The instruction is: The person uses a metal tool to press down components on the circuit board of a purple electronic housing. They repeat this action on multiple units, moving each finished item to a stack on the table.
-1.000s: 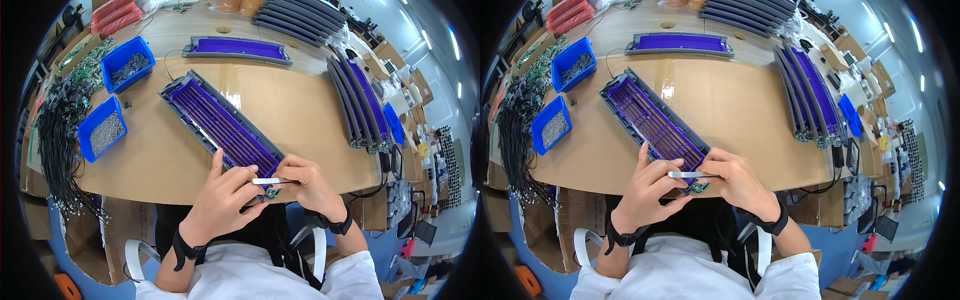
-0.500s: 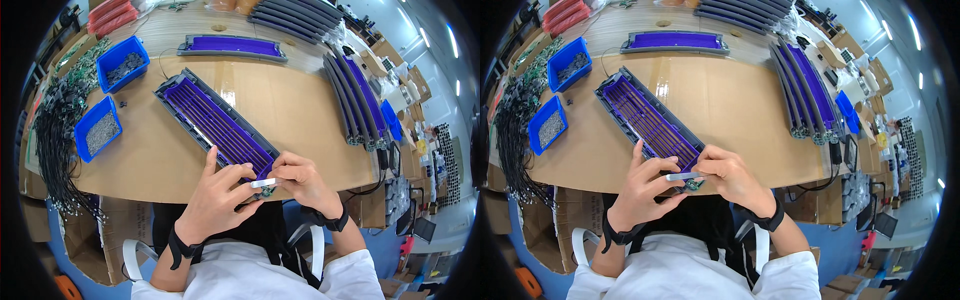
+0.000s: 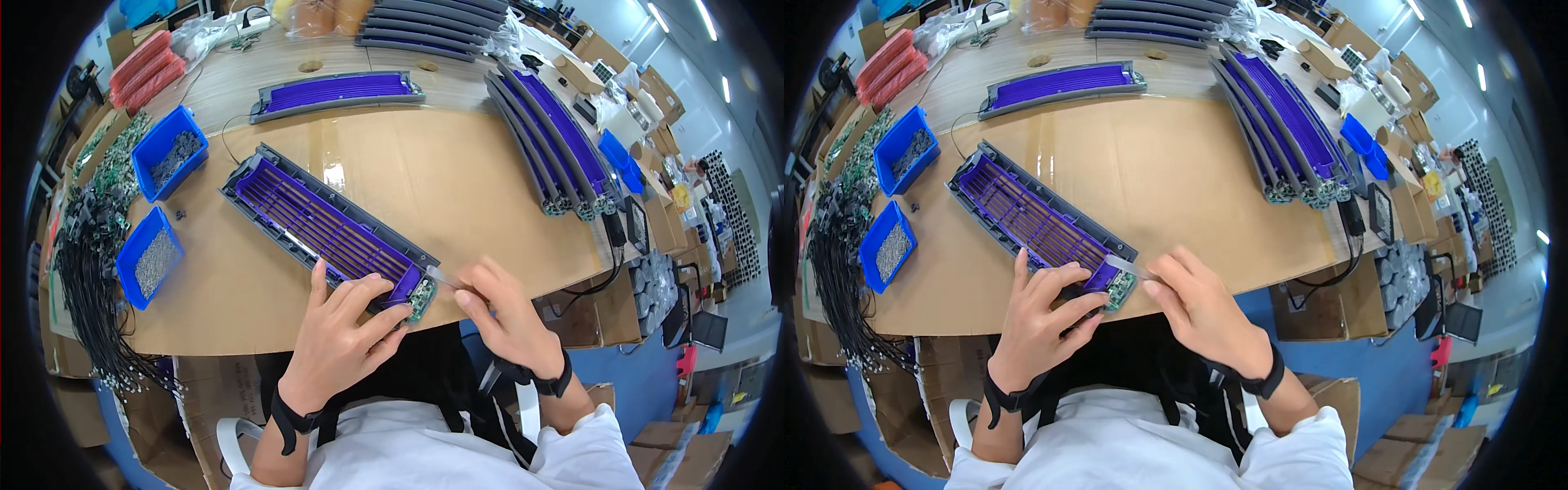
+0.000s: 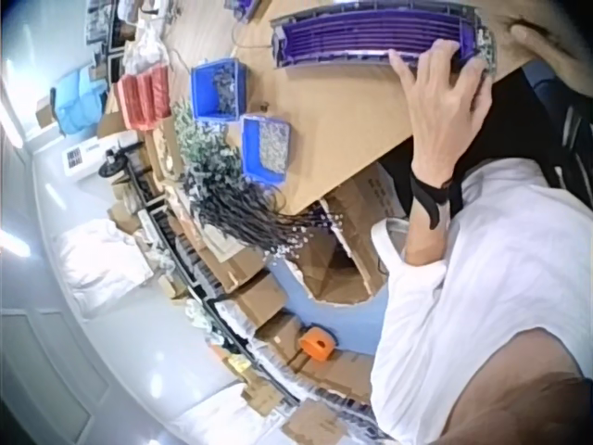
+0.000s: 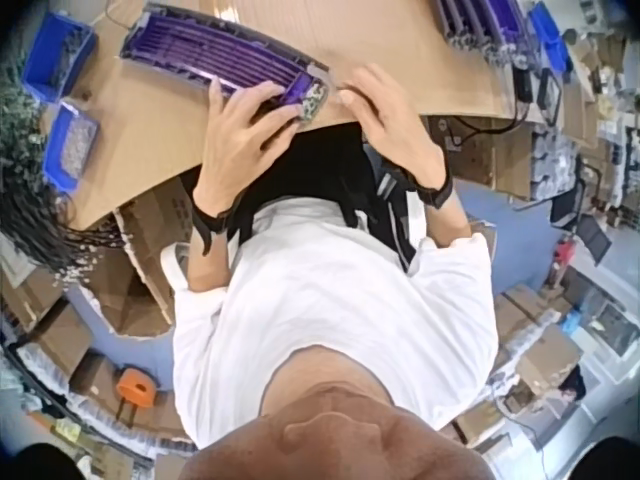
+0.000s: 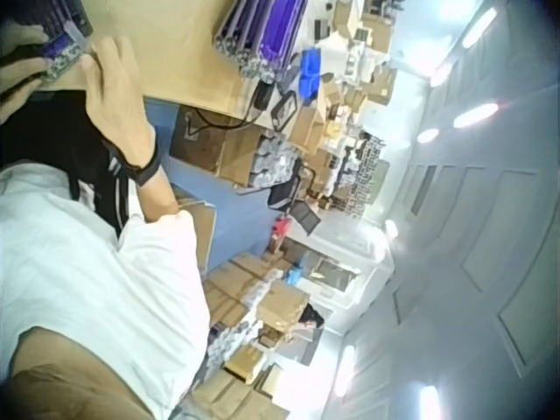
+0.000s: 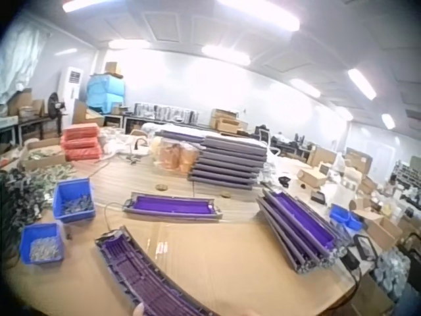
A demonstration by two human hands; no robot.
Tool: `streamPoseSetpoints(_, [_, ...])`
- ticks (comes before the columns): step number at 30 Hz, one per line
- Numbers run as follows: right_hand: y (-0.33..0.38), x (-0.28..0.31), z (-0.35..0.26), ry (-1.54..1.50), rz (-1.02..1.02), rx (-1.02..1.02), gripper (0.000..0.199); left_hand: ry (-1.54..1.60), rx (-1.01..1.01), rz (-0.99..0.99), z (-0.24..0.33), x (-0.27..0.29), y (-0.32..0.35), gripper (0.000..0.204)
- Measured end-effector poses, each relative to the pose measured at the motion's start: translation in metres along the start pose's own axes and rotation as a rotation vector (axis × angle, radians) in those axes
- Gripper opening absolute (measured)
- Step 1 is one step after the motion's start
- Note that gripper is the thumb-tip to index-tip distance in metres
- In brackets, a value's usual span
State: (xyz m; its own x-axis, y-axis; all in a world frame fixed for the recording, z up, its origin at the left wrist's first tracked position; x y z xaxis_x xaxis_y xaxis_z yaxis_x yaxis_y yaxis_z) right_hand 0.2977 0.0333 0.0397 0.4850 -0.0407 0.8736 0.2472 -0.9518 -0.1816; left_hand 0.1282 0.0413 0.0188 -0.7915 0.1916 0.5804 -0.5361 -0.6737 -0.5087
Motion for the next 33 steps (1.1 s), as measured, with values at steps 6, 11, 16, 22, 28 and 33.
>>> streamPoseSetpoints(6, [0.024, -0.008, -0.008, 0.251, 0.112, 0.028, 0.059, -0.051, 0.018, -0.003, 0.000, -0.003, -0.002, 0.026])
streamPoseSetpoints(11, [0.025, -0.023, -0.009, 0.325, 0.050, 0.020, 0.074, -0.064, 0.029, -0.024, -0.002, -0.006, -0.001, 0.026])
streamPoseSetpoints(16, [0.020, -0.026, -0.014, 0.338, 0.019, 0.030, 0.076, -0.085, 0.031, -0.037, -0.002, -0.006, -0.002, 0.025])
streamPoseSetpoints(22, [0.017, -0.029, -0.012, 0.383, -0.021, 0.029, 0.077, -0.099, 0.037, -0.085, -0.005, -0.009, -0.005, 0.025])
streamPoseSetpoints(28, [0.017, -0.031, -0.015, 0.431, -0.072, 0.060, 0.073, -0.143, 0.037, -0.127, -0.005, -0.013, -0.001, 0.024])
streamPoseSetpoints(33, [0.019, -0.035, -0.021, 0.508, -0.091, 0.124, 0.068, -0.184, 0.009, -0.159, -0.002, -0.015, 0.003, 0.028])
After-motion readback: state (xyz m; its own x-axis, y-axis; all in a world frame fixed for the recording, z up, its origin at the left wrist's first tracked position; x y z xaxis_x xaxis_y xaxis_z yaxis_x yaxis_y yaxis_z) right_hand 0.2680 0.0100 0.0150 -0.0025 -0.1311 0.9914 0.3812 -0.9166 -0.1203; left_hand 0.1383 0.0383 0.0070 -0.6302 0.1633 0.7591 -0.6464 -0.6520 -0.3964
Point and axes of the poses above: each hand's wrist, its own y-axis away from the middle knuckle, its own x-axis out of the back of the hand, z = x × y, the point moved 8 cm from there along -y, towards the middle knuckle, and after that the axes turned 15 degrees about y, right-handed, at the moved point
